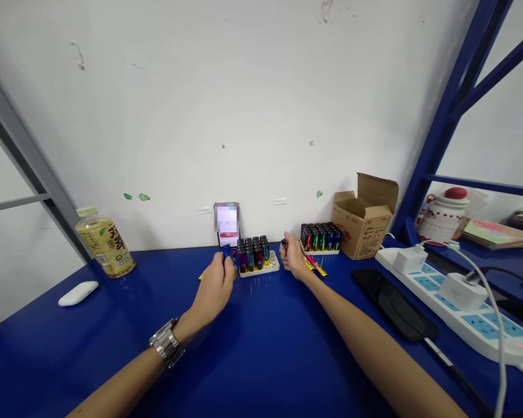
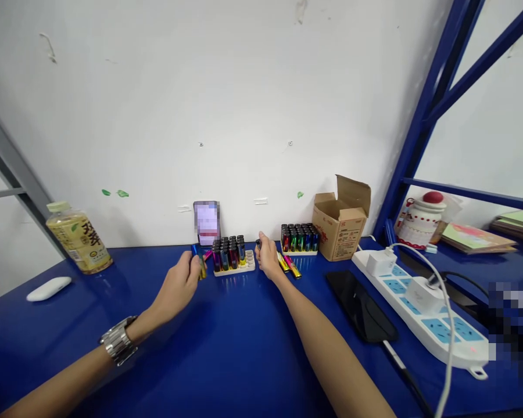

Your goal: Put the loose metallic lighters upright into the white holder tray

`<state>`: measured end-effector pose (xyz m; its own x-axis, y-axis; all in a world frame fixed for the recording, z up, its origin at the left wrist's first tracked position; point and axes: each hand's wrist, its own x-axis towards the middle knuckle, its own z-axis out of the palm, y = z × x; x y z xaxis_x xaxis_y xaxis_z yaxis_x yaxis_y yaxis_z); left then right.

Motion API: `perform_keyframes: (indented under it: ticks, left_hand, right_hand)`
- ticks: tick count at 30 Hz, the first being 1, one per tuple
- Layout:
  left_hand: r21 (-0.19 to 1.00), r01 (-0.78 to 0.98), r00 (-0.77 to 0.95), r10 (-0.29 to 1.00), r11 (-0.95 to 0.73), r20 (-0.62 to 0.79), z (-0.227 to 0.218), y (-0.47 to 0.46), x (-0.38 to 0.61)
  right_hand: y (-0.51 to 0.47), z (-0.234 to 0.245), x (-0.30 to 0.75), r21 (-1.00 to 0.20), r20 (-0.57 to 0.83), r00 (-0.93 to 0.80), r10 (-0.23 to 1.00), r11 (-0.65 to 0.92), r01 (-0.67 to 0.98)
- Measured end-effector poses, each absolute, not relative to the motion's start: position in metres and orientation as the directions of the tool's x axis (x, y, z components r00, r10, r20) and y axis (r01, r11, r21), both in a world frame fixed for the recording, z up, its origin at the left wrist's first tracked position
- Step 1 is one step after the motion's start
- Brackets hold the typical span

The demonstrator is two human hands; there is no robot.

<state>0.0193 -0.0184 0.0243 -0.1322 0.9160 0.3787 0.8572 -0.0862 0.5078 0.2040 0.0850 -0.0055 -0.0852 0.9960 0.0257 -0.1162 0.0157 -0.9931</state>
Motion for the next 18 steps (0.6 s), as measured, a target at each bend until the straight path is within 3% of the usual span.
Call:
perform_keyframes:
  ticks: [2,4,6,8,13,18]
  left_hand:
    - [0.737,0.636,-0.115,0.917,-0.228,0.383,0.017,-0.018,0.039]
    - [0.897,0.354,-0.079,0.947,-0.265,0.311,0.006,-0.014,0.057]
    - [0.971,0.086,-0.051,0.972,-0.222,0.227,-0.004,-0.008,0.072]
    - [0.983,-0.074,-0.015,0.986,-0.167,0.166,-0.009,0.001,0.081]
    - [0.988,-0.151,0.13,0.989,-0.046,0.066,-0.011,0.017,0.08]
    - [0.999,-0.037,0.174,0.985,0.005,0.002,-0.008,0.015,0.077]
  right_hand:
    - [0.087,-0.006,0.204,-0.989,0.022,-0.11,0.994,0.005,-0.15]
    - [0.088,-0.009,0.203,-0.989,0.043,-0.13,0.991,0.024,-0.144]
    - [0.089,-0.011,0.204,-0.992,0.095,-0.135,0.986,0.082,-0.098]
    - [0.089,-0.014,0.204,-0.987,0.159,-0.122,0.98,0.157,-0.024]
    - [0.087,-0.014,0.204,-0.943,0.288,-0.063,0.956,0.294,0.153]
    - [0.085,-0.012,0.204,-0.899,0.365,-0.011,0.931,0.355,0.254]
